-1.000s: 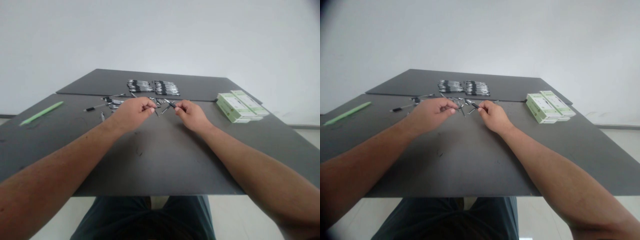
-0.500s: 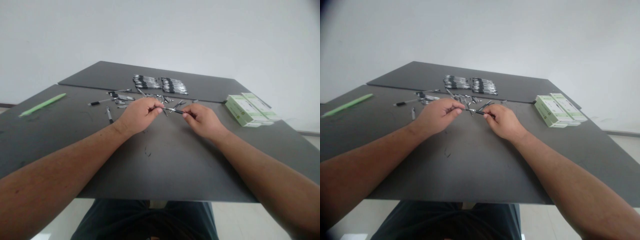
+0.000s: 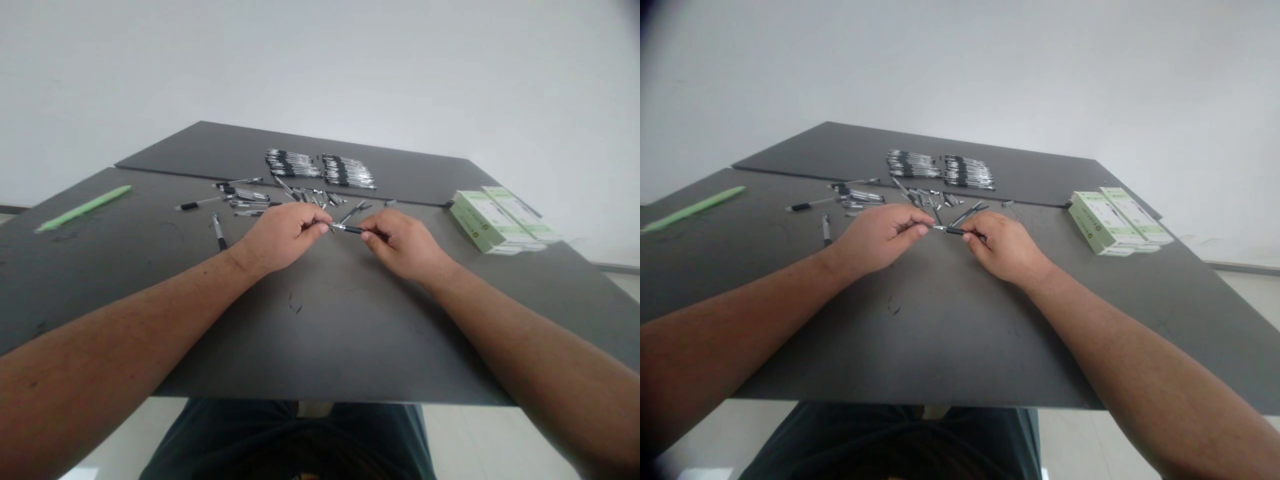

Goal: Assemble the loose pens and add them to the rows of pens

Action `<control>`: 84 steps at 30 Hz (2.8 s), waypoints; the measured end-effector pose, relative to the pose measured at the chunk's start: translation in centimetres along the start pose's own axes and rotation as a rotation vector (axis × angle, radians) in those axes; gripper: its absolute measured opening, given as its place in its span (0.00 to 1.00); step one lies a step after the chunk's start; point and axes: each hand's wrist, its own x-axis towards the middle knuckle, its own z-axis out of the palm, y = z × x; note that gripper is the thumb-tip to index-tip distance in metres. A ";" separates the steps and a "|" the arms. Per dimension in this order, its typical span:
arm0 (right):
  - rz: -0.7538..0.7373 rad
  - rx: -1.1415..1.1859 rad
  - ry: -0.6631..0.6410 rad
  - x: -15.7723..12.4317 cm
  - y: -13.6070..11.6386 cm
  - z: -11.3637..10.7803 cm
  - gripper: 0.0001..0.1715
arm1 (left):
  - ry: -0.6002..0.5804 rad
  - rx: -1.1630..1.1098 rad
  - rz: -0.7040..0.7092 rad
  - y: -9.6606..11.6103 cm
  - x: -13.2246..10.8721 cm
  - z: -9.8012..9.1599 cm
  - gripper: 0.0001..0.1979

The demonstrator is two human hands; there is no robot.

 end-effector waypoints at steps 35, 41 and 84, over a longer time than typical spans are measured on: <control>-0.167 -0.039 0.021 -0.2 0.1 0.5 0.10 | -0.147 -0.060 0.036 0.4 -0.3 0.2 0.19; -0.156 -0.032 0.012 -0.2 0.1 0.6 0.11 | -0.125 -0.114 -0.005 0.9 -0.4 0.4 0.18; 0.232 -0.500 -0.246 15.5 12.0 3.1 0.18 | -0.186 -0.067 -0.047 0.3 0.1 1.8 0.14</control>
